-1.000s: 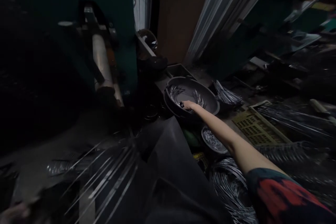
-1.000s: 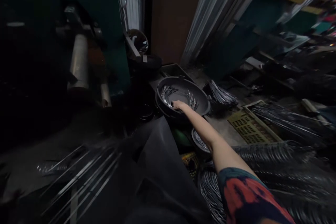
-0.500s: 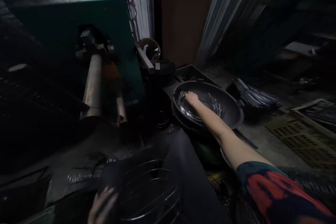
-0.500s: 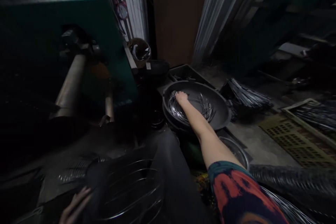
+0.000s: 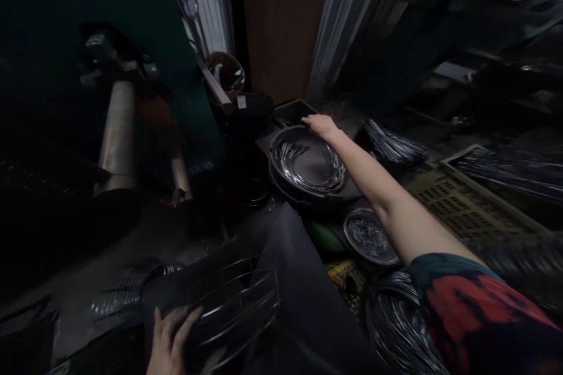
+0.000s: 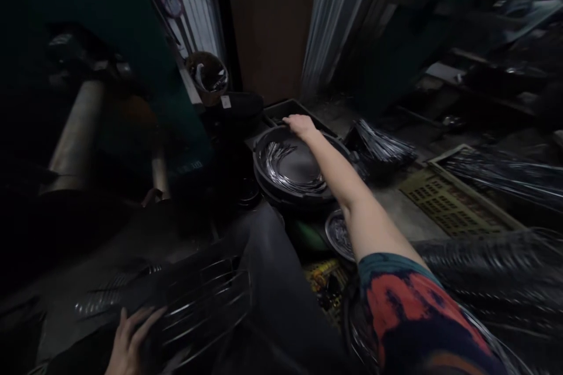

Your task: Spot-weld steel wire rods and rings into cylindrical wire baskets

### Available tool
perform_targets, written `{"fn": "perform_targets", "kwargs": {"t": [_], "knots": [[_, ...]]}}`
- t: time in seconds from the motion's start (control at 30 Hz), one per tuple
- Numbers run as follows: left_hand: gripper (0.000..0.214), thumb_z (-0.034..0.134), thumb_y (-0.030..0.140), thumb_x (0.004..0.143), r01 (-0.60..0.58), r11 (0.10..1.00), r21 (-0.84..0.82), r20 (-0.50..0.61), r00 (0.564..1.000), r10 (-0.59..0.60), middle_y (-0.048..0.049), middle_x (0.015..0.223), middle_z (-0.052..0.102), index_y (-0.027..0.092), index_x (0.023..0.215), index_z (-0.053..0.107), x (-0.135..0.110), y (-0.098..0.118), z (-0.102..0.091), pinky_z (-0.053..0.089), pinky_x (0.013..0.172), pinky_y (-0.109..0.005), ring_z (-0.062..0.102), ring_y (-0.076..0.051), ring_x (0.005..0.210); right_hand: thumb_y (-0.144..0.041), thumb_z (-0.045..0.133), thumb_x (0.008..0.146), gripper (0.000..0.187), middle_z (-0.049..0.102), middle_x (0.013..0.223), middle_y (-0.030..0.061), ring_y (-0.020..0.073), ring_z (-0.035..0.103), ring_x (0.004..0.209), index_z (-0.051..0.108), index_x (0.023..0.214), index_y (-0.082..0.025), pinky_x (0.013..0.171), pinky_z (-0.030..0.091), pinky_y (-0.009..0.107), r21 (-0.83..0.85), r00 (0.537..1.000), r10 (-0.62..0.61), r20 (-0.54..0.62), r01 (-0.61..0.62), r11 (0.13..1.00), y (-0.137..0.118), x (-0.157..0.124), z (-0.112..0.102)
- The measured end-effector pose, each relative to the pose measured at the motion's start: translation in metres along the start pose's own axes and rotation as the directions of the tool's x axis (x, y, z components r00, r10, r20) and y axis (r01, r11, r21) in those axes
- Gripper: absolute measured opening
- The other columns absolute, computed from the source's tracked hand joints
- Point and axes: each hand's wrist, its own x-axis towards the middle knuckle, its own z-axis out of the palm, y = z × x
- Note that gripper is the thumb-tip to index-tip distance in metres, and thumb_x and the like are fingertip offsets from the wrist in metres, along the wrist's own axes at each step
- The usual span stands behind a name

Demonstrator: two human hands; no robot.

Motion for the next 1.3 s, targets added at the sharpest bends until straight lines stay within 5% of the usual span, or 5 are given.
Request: {"fn": "perform_targets", "kwargs": {"t": [0.17,0.43,0.67,0.97,1.3], "knots": [[0.062,0.072,0.039,0.073,0.156,0.974,-0.165,-0.15,0.972,-0.181,-0.0084,0.114,0.053,0.027,0.126,0.043,0.009,0.005,0.002,0.03,0.111,-0.063,0.06,-0.029,0.105,-0.036,0.036,0.099,0.04,0.067,0.102,0.0124,0.0164,0.061,0.09,0.065,0.104,-0.009,0.082,0.044,0.026,0.397,0.975,0.128,-0.18,-0.047,0.917,-0.005,-0.053,-0.021],[0.074,0.077,0.054,0.059,0.352,0.91,-0.221,0.027,0.934,-0.355,-0.0158,0.111,0.059,0.015,0.116,0.05,-0.004,-0.008,0.047,0.043,0.098,-0.066,0.061,-0.039,0.107,-0.054,0.059,0.083,0.035,0.034,0.049,-0.0102,0.0067,0.03,0.04,0.047,0.075,-0.022,0.04,0.027,0.018,0.973,0.884,0.414,-0.219,0.168,0.155,-0.054,-0.109,-0.047],[0.049,0.046,0.047,0.091,0.465,0.648,-0.603,0.174,0.869,-0.463,-0.011,0.141,0.049,0.025,0.135,0.047,0.089,0.054,-0.027,0.037,0.11,-0.051,0.048,-0.026,0.131,-0.052,0.062,0.083,0.037,0.026,0.051,-0.0114,0.0053,0.022,0.037,0.038,0.077,-0.024,0.037,0.021,0.017,0.917,0.956,0.154,-0.25,0.284,-0.28,-0.135,-0.148,-0.096],[0.042,0.041,0.049,0.093,0.447,0.34,-0.828,0.255,0.839,-0.481,-0.0039,0.076,0.065,0.016,0.106,0.065,0.181,0.098,-0.005,0.048,0.075,-0.03,0.062,-0.018,0.077,-0.053,0.069,0.073,0.039,0.035,0.053,-0.0107,0.0043,0.032,0.039,0.044,0.079,-0.024,0.037,0.027,0.017,0.858,0.998,0.009,-0.057,0.053,-0.511,-0.258,-0.2,-0.049],[0.044,0.04,0.056,0.091,0.453,0.086,-0.887,0.227,0.592,-0.773,0.0053,0.055,0.042,0.016,0.096,0.056,0.149,0.095,0.005,0.028,0.048,-0.02,0.036,-0.009,0.049,-0.059,0.068,0.067,0.042,0.05,0.054,-0.007,0.007,0.043,0.042,0.049,0.071,-0.021,0.039,0.036,0.02,0.982,0.997,0.074,-0.022,0.036,-0.187,-0.27,-0.204,-0.005]]}}
